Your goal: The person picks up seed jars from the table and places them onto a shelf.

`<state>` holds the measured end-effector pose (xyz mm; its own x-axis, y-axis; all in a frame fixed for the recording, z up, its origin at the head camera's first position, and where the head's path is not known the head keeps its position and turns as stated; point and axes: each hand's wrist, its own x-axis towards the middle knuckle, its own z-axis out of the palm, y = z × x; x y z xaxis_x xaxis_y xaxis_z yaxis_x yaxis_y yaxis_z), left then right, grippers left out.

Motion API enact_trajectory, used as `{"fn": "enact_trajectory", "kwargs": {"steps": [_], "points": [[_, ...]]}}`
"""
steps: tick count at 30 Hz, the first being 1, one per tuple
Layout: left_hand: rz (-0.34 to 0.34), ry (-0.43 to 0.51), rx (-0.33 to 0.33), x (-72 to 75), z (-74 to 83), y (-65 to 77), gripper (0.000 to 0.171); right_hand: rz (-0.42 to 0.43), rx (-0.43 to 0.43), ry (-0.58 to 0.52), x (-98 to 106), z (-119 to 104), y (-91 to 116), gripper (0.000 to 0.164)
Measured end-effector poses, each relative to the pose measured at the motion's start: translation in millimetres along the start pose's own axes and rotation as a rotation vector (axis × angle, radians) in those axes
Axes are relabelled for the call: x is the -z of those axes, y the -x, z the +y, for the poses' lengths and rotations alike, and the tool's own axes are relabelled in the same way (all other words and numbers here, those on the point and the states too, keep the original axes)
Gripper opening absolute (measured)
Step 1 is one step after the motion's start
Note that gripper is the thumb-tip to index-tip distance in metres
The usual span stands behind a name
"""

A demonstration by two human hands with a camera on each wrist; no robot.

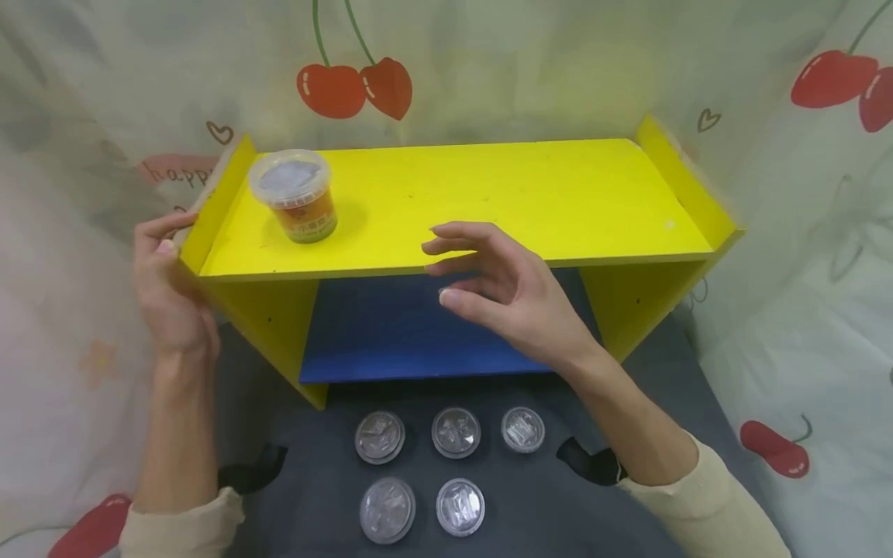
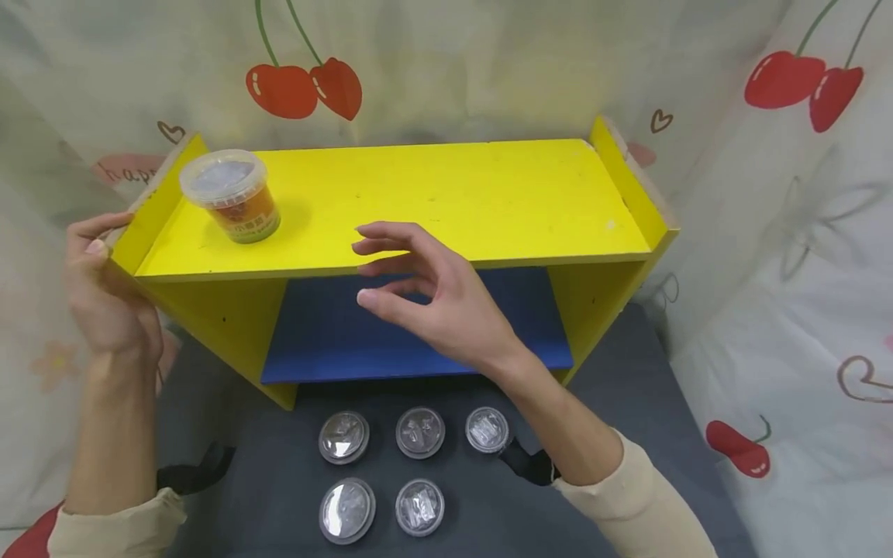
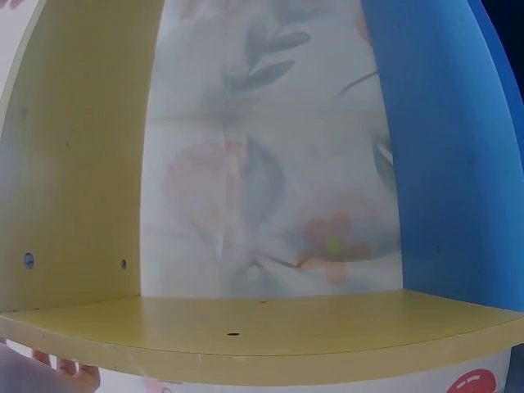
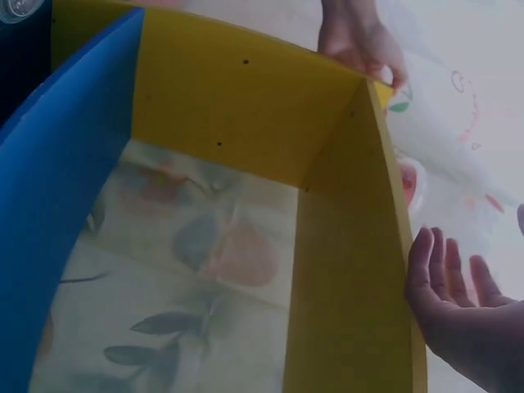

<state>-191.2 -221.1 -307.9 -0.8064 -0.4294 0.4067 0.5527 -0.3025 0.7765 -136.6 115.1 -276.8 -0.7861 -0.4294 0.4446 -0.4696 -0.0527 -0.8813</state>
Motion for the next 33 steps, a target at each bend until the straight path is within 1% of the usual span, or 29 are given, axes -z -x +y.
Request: {"fn": "enact_trajectory", "kwargs": {"steps": [5, 9, 13, 17, 22, 26, 33], "points": [[0.005, -0.023, -0.002, 0.3, 0.0, 1.2, 0.035, -0.002, 0.041, 0.014, 6.0, 8.5, 11.6, 0.053], [0.01, 0.008, -0.007, -0.2, 0.3, 0.3, 0.035, 0.011, 0.041, 0.041, 10.4, 14.4, 19.9, 0.051], [0.02, 0.0, -0.017, -0.1, 0.3, 0.5, 0.035, 0.011, 0.027, 0.046, 14.2, 22.4, 30.7, 0.048], [0.021, -0.009, -0.015, -0.5, 0.2, 1.6, 0.035, -0.002, -0.002, 0.052, 17.2, 33.3, 45.7, 0.047], [0.008, -0.021, -0.003, -1.6, -0.7, 1.4, 0.035, 0.003, -0.049, 0.07, 19.6, 48.7, 65.8, 0.047], [0.003, -0.032, -0.009, -1.6, -1.1, 0.7, 0.035, 0.001, -0.08, 0.085, 19.5, 59.2, 79.7, 0.046], [-0.005, 0.003, -0.013, -1.1, -0.9, 0.6, 0.035, 0.007, -0.145, 0.081, 20.2, 71.5, 95.5, 0.045]]}}
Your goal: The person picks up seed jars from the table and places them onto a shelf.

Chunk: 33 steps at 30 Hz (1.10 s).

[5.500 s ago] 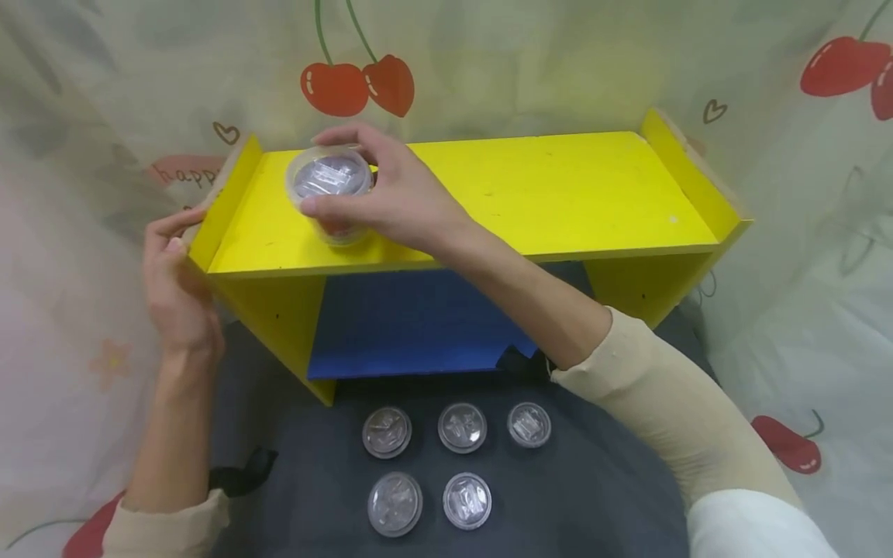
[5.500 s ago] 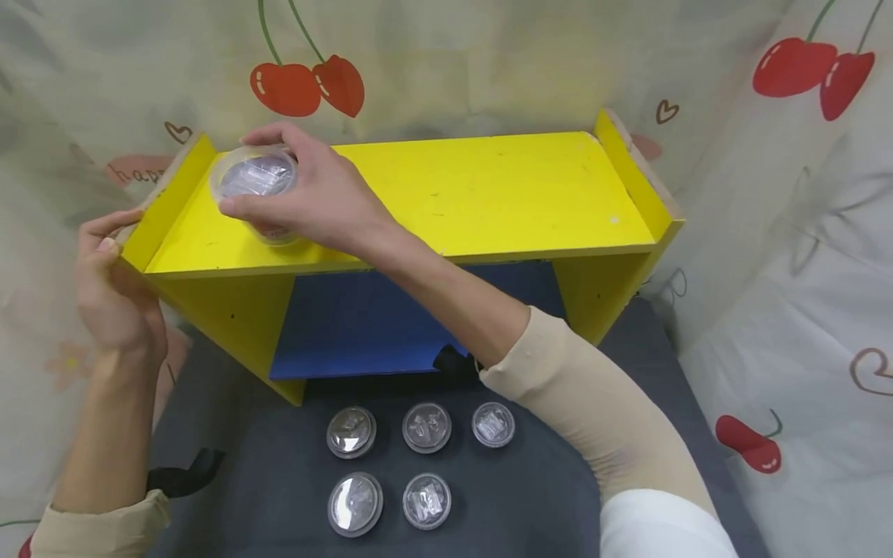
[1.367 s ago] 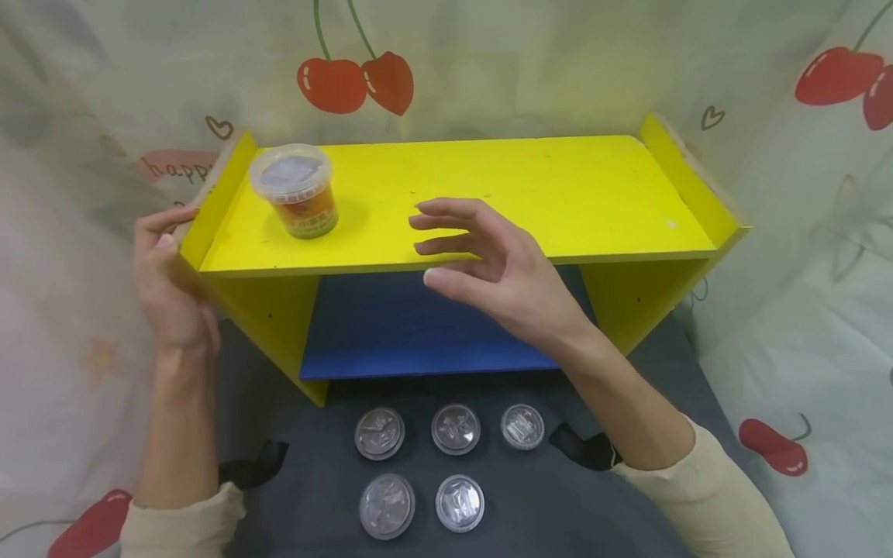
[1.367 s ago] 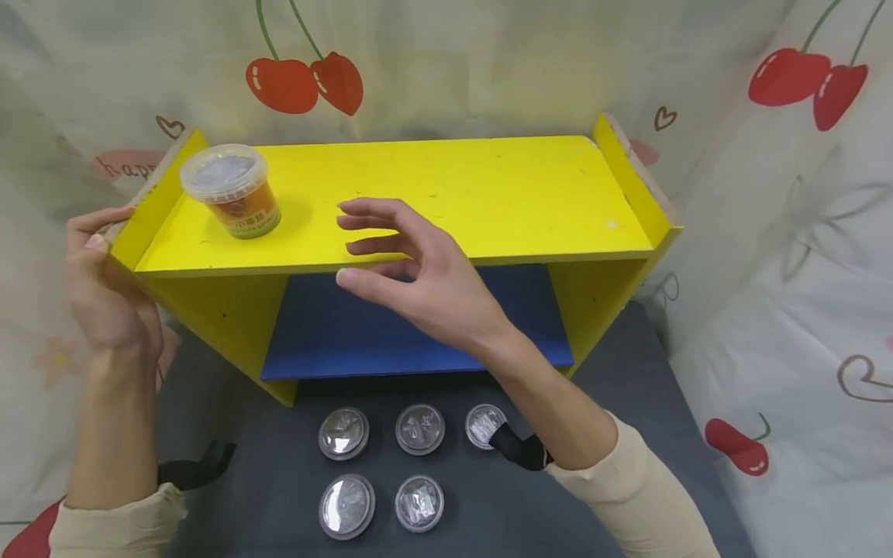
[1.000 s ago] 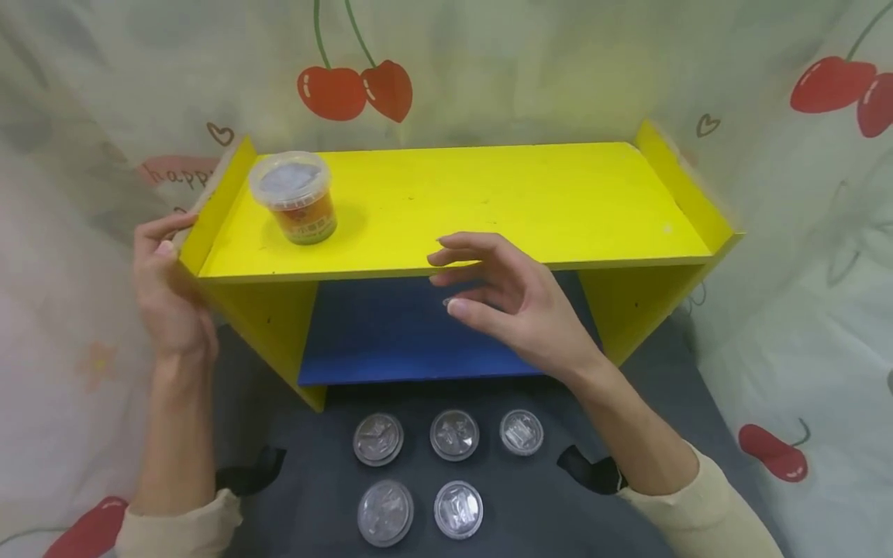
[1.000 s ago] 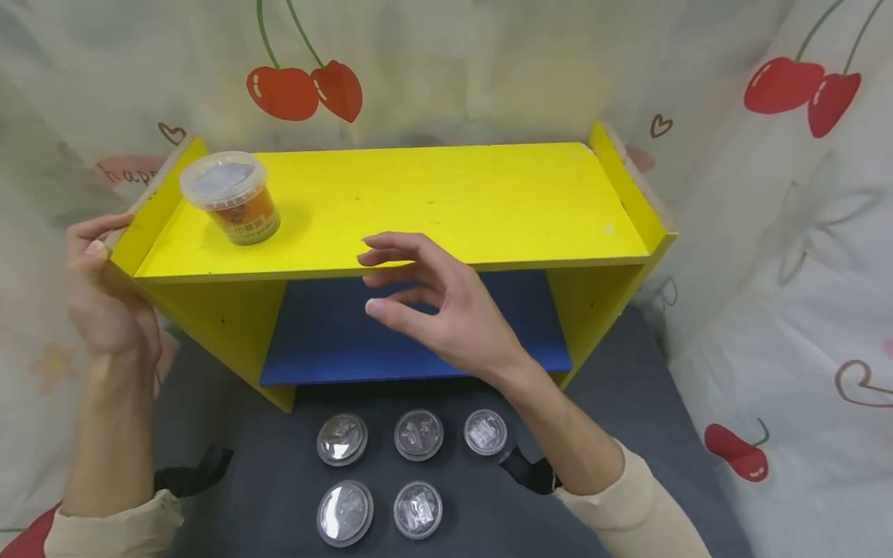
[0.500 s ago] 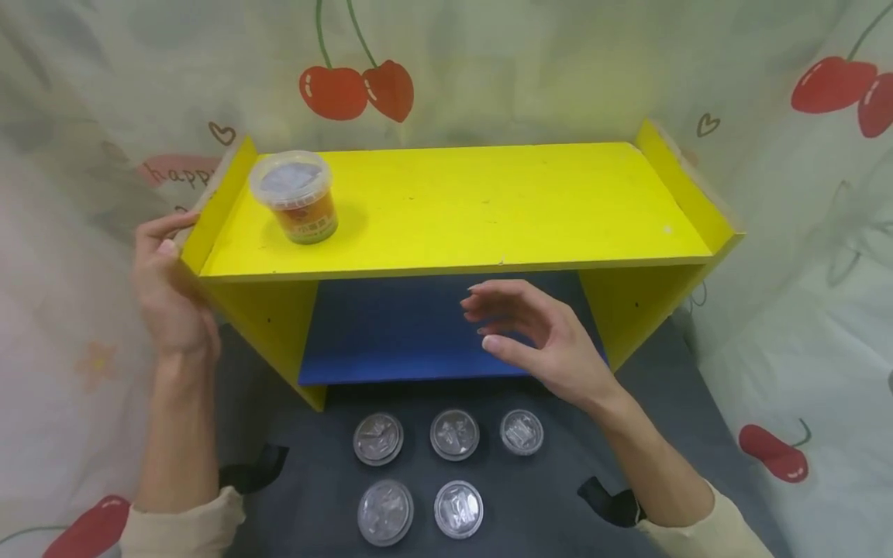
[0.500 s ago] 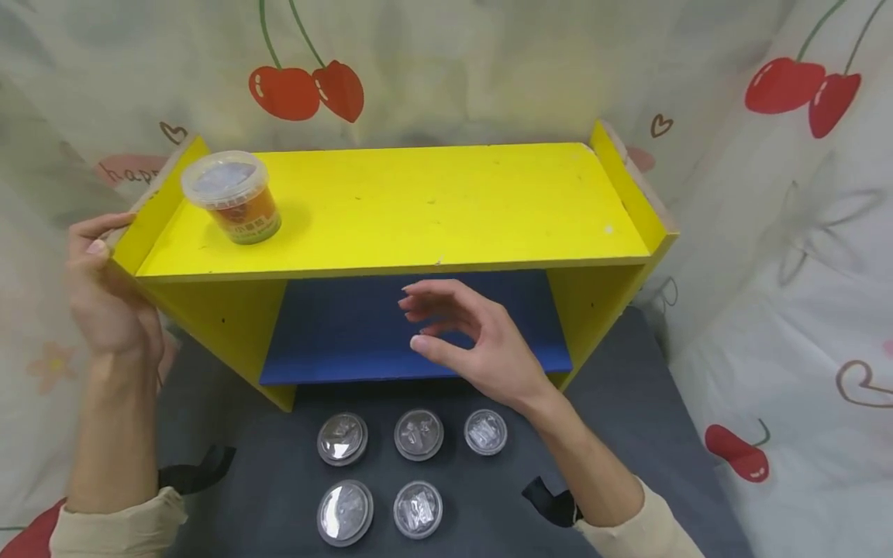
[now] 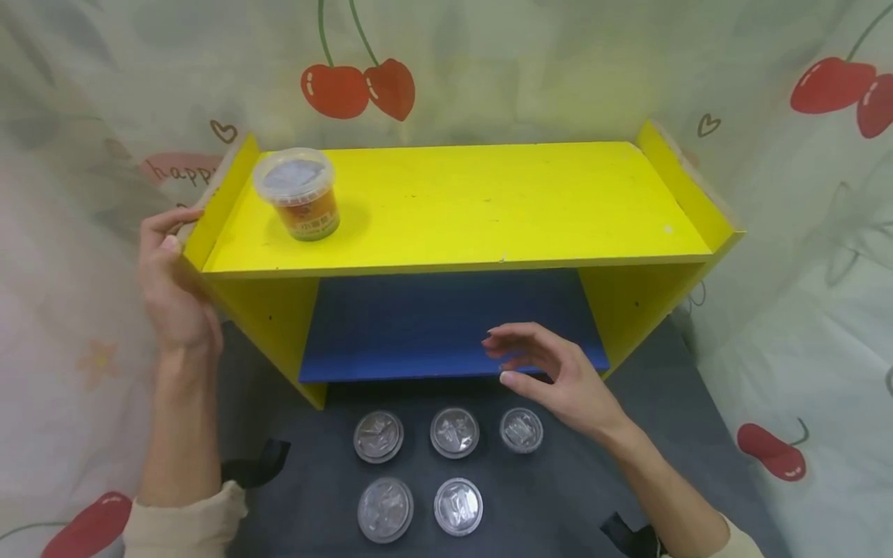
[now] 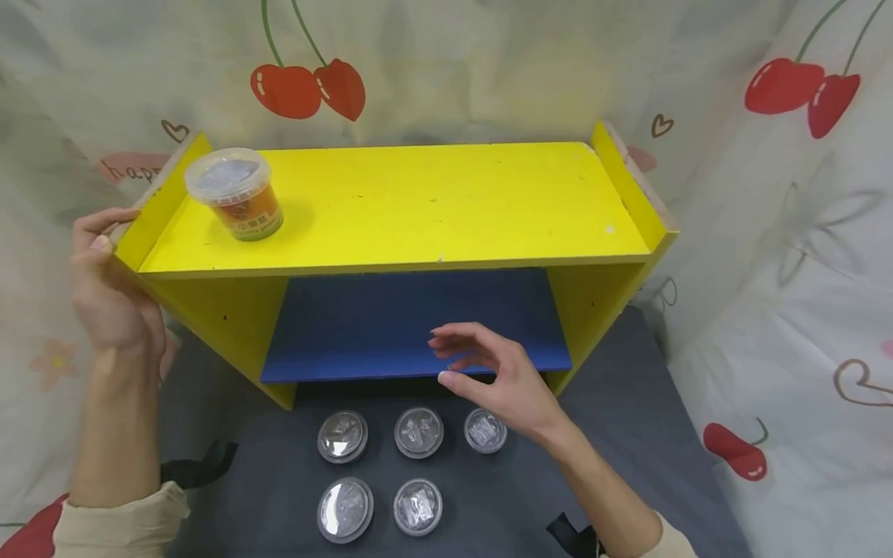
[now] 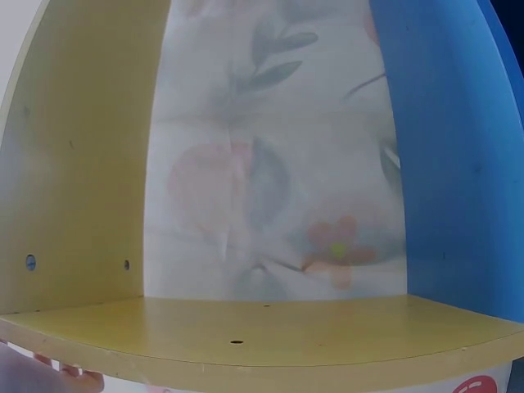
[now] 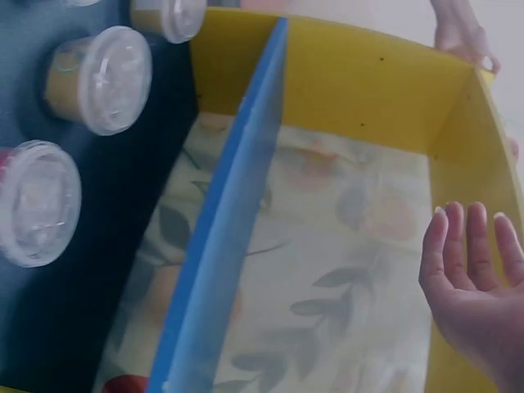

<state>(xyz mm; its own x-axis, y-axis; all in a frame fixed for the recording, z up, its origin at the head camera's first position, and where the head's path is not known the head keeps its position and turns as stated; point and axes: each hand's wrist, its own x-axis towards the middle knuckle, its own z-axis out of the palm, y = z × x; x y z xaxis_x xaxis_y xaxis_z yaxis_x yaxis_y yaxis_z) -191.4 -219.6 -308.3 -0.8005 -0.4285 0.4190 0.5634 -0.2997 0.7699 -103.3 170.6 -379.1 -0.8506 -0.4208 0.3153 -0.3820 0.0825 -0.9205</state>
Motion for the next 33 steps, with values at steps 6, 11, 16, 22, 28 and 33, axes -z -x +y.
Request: {"fn": "enact_trajectory", "kwargs": {"steps": [6, 11, 16, 22, 28, 33], "points": [[-0.01, -0.024, -0.001, -1.8, 0.9, 0.7, 0.035, 0.012, -0.013, 0.008, 2.9, 9.5, 8.9, 0.046], [-0.023, -0.068, 0.012, -1.3, 2.9, 1.2, 0.034, 0.028, -0.026, 0.021, 5.0, 20.8, 16.7, 0.045], [-0.031, -0.096, 0.041, 0.2, 6.3, 1.5, 0.033, 0.041, -0.036, 0.035, 5.9, 32.5, 25.9, 0.045], [-0.022, -0.047, 0.049, -1.3, 7.4, 0.2, 0.026, 0.07, -0.036, 0.026, 5.6, 44.6, 36.9, 0.045], [-0.017, 0.041, 0.063, -2.9, 8.5, 0.3, 0.022, 0.095, -0.055, 0.029, 6.2, 56.3, 45.9, 0.045], [-0.018, 0.026, 0.087, -3.0, 9.0, -0.8, 0.025, 0.111, -0.088, 0.039, 8.7, 65.6, 51.1, 0.044]]}}
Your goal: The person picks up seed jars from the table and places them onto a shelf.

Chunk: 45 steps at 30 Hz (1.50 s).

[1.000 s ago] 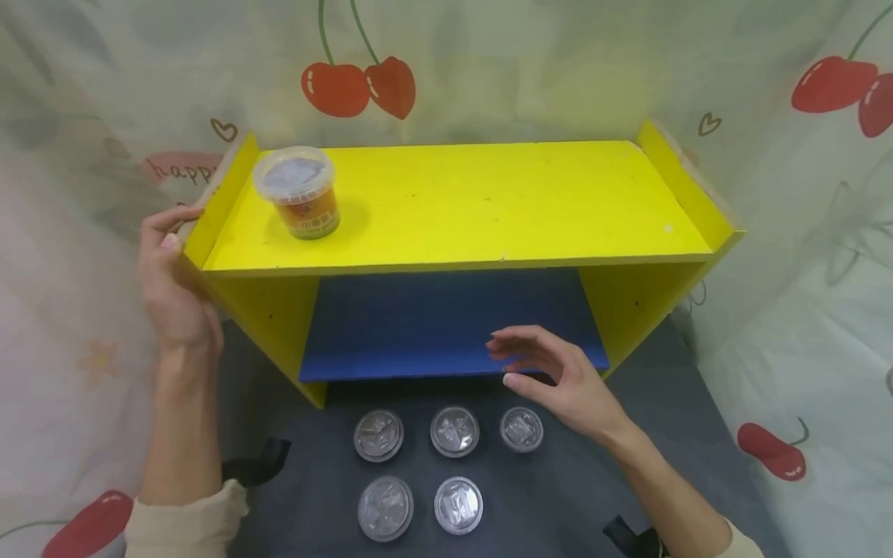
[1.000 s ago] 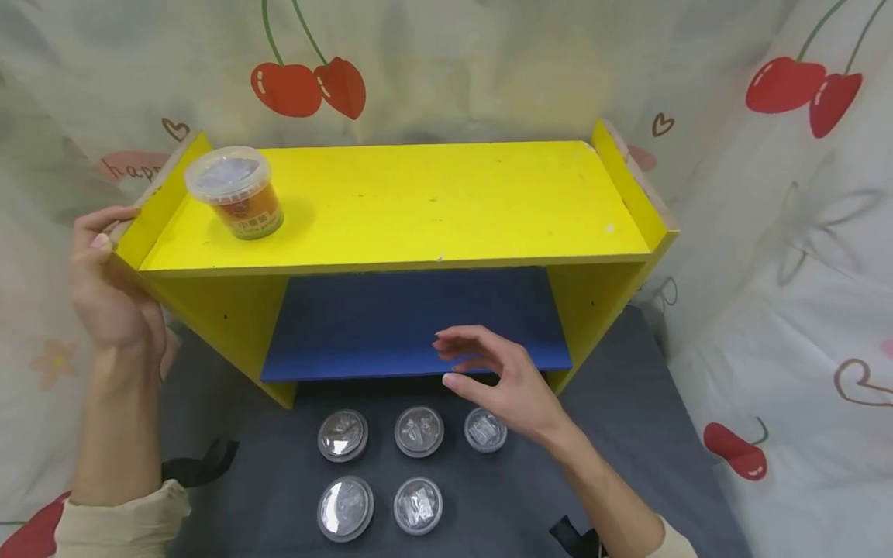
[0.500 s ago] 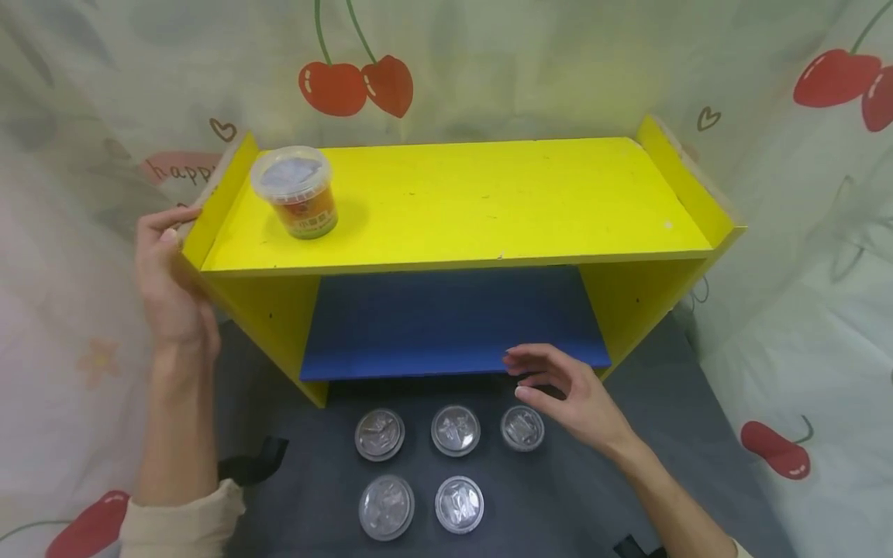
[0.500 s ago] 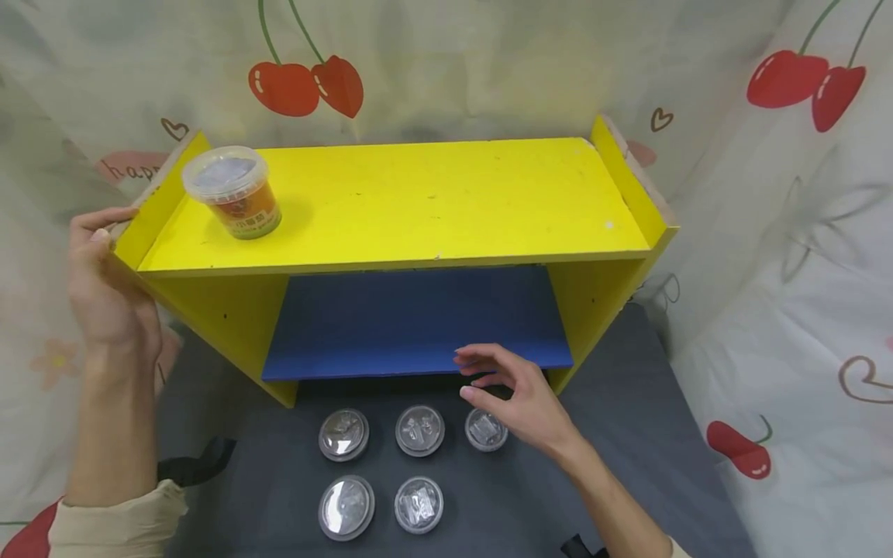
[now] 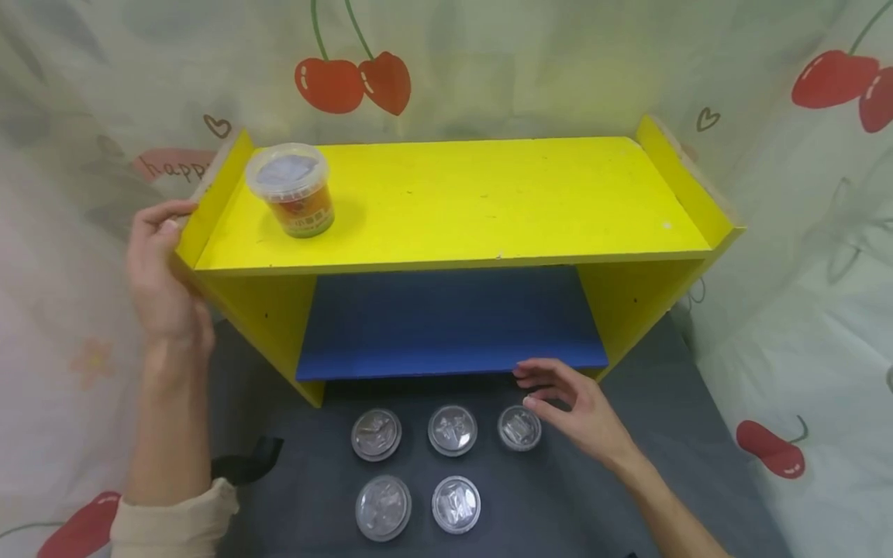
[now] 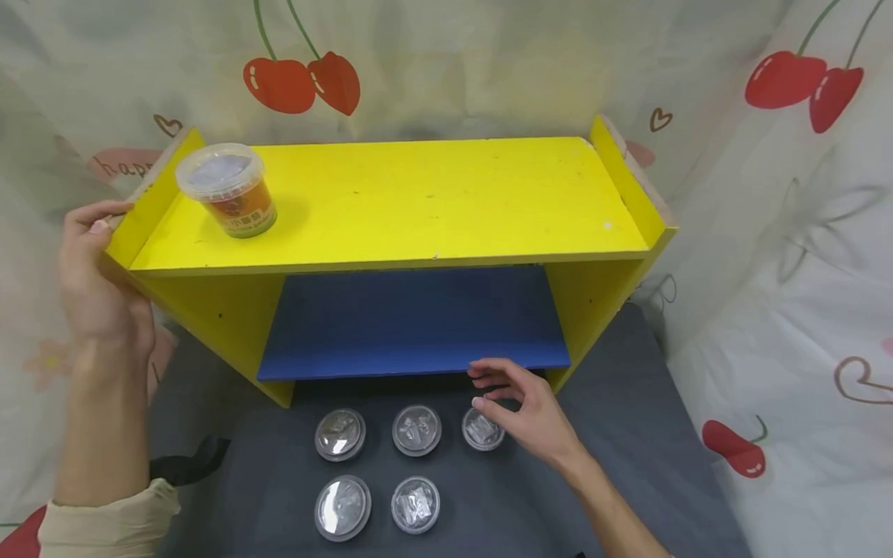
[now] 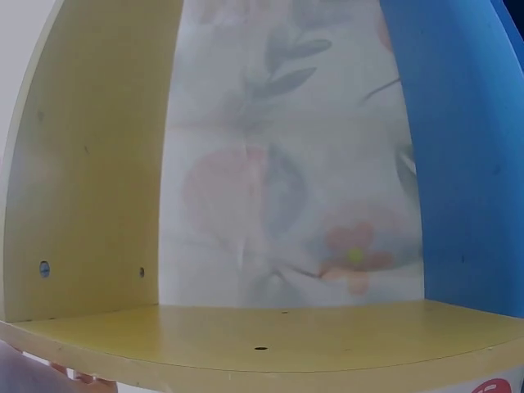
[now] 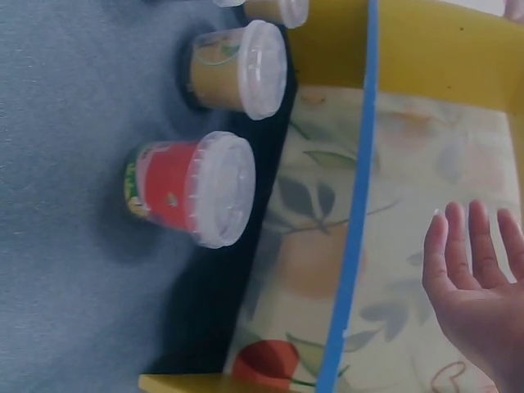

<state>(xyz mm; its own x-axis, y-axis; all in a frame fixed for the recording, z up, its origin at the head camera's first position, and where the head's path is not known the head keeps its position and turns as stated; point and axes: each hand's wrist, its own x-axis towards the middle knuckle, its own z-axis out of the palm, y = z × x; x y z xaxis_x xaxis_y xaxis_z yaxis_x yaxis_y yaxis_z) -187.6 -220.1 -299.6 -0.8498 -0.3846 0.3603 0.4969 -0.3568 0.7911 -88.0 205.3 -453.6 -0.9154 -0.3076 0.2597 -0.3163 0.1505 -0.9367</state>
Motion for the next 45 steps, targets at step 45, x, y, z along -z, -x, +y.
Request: {"fn": "enact_trajectory", "kwargs": {"steps": [45], "points": [[-0.004, -0.074, -0.013, 2.0, -4.0, 1.8, 0.032, 0.106, -0.077, 0.078, -10.0, 99.5, 45.2, 0.055]]}}
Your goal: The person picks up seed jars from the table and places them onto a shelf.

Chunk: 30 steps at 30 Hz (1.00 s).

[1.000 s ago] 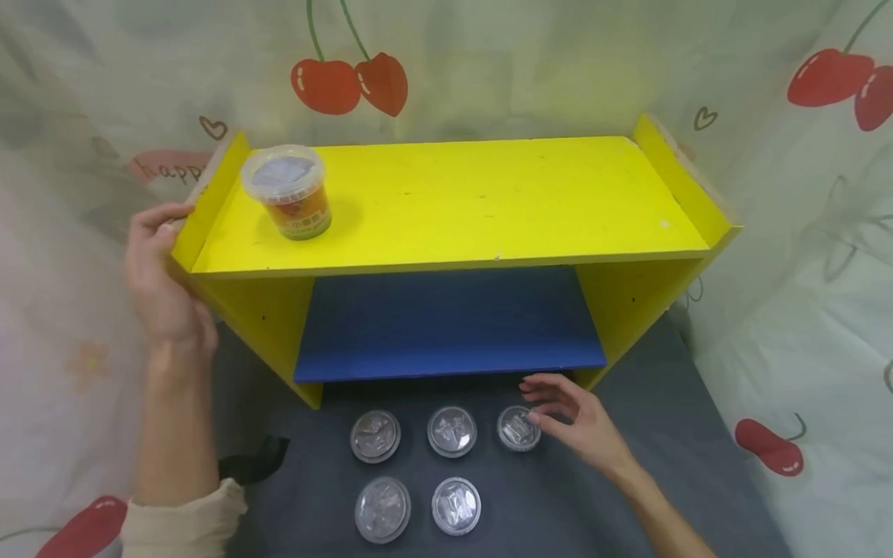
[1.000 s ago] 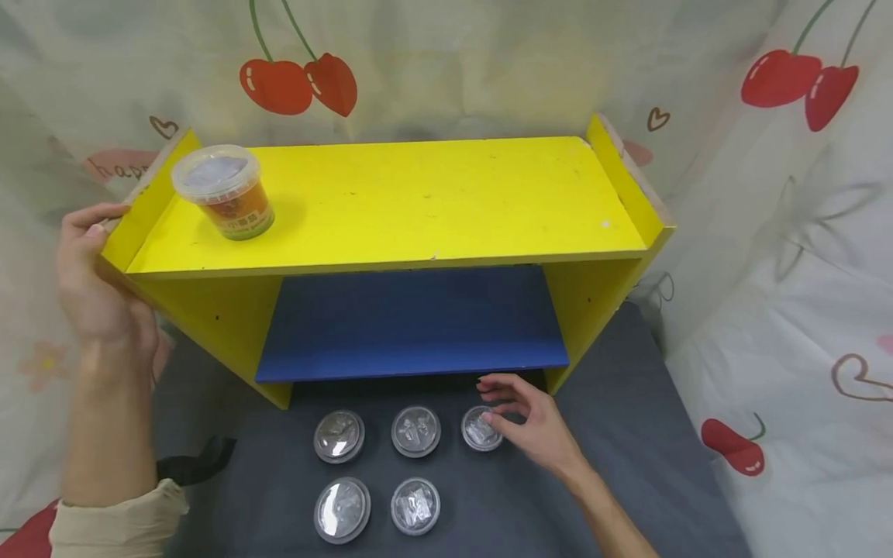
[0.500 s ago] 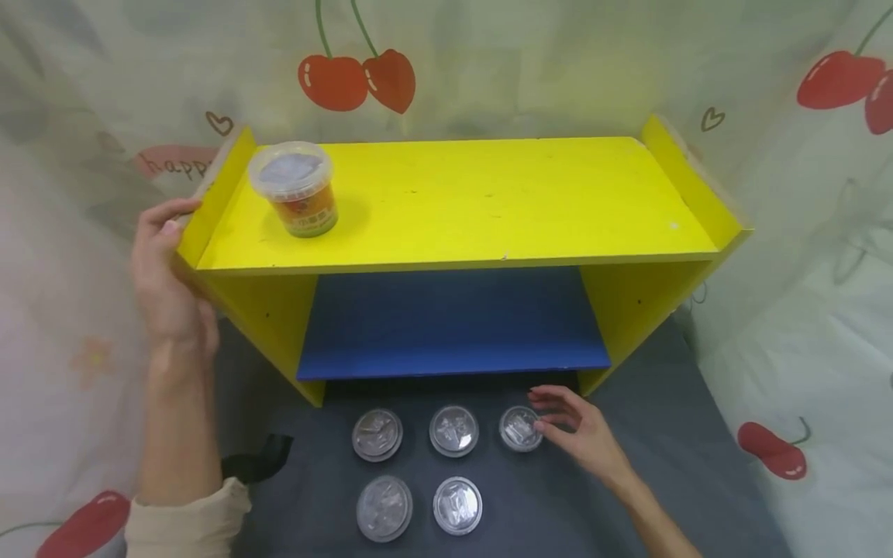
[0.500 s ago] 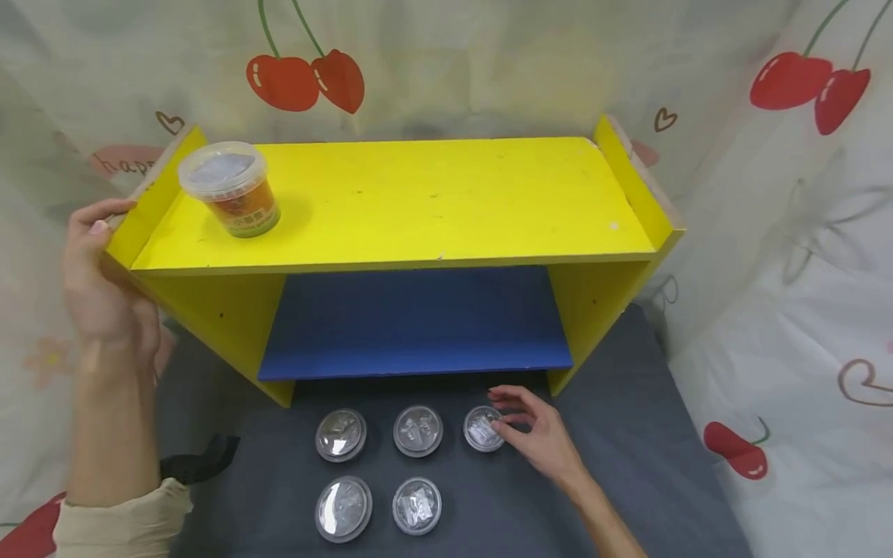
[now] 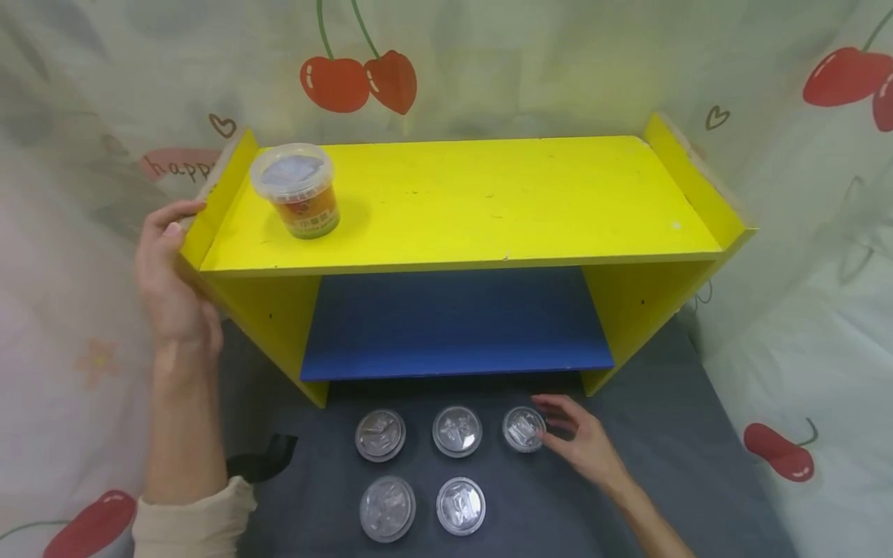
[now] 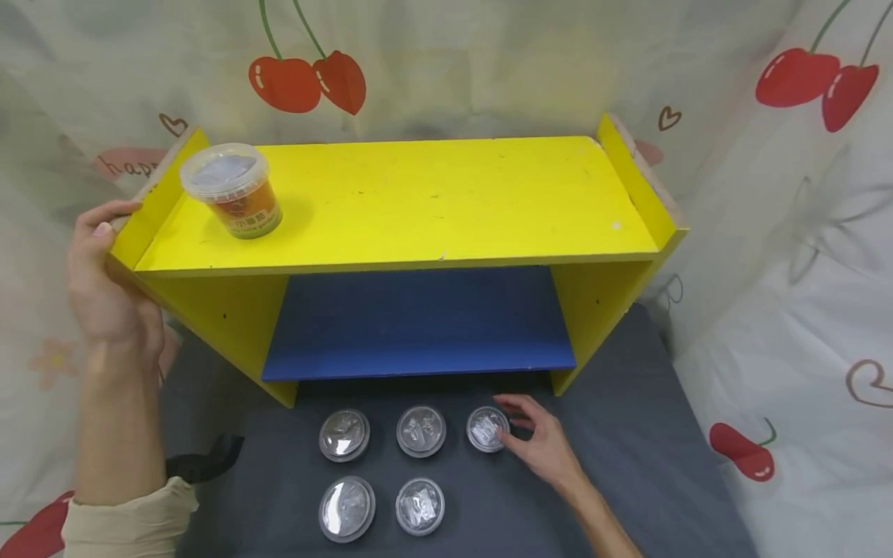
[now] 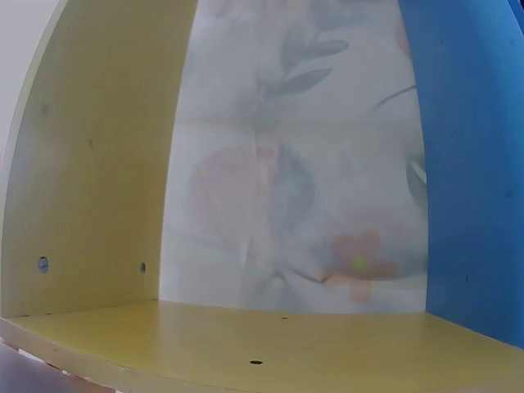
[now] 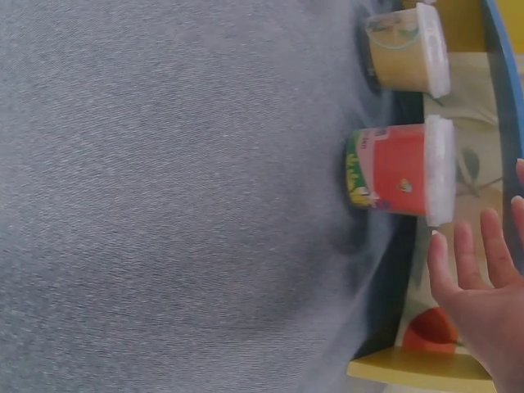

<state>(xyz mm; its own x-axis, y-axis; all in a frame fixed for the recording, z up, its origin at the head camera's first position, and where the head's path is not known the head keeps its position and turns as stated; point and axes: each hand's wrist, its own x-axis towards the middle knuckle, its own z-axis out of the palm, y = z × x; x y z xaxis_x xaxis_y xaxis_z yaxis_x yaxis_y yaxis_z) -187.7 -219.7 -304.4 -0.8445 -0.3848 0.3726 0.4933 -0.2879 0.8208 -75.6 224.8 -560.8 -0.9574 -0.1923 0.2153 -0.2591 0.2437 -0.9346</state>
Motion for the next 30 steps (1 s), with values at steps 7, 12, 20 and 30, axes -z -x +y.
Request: {"fn": "enact_trajectory", "kwargs": {"steps": [7, 12, 20, 30], "points": [[0.003, 0.029, 0.004, -0.9, -1.5, -0.5, 0.031, 0.02, -0.021, 0.065, -7.2, -4.2, 2.4, 0.057], [0.013, 0.0, 0.0, -0.3, -1.6, 0.2, 0.032, 0.036, -0.08, 0.078, -13.5, -12.6, 3.5, 0.06], [0.021, 0.013, -0.007, 0.2, -2.3, 0.6, 0.033, 0.032, -0.17, 0.101, -18.8, 19.6, 12.9, 0.065], [0.035, 0.025, -0.011, -1.5, -1.9, 0.4, 0.033, 0.044, -0.262, -0.001, -28.6, 26.2, 15.3, 0.075]]}}
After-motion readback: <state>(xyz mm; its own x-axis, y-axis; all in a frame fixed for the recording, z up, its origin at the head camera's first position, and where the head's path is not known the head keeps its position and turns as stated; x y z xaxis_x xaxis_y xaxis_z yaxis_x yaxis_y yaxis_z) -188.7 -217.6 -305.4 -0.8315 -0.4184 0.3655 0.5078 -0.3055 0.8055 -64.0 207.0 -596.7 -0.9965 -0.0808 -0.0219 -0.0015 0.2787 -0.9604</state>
